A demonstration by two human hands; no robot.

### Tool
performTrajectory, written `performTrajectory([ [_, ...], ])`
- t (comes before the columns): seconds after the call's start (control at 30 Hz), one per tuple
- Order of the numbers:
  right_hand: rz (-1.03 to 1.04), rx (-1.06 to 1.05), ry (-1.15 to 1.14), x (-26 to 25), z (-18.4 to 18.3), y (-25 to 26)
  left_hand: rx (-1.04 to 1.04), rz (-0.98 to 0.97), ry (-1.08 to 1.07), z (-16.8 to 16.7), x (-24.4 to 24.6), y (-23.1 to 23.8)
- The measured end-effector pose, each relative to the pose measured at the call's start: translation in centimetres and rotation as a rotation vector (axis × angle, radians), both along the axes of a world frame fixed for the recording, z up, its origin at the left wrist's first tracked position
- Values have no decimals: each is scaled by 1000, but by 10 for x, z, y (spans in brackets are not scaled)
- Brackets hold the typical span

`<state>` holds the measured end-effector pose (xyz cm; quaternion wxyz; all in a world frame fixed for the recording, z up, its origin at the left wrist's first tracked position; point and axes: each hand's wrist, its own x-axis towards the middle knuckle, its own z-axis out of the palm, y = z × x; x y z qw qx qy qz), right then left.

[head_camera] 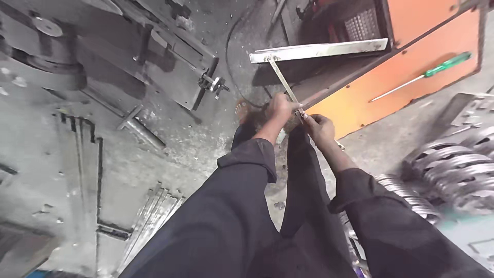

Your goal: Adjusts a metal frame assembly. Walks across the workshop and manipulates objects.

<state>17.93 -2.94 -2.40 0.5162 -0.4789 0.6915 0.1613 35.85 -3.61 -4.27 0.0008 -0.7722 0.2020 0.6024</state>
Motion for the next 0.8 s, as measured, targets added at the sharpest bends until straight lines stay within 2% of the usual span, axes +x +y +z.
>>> performTrajectory([
  [0.07, 45, 67, -55, -5, 2, -10, 1, 6, -16, 0, 1, -4],
  [0.2, 310, 138, -115, -49, -2, -14, 30, -26, 23, -6, 4, -1],
  [0.3, 346, 128, -67, -62, -12, -8, 27, -12, 29, -7, 5, 1],
  [0.53, 78, 62, -60, -47, -17, 34, 8, -76, 18, -1, 8, -4],
  [0.7, -287, -8, -119, -8, -21, 84, -52, -17, 17, -13, 7, 5],
  [0.8, -368, 23, -172, -1, -18, 95, -42, -57, -29, 1, 1, 2],
])
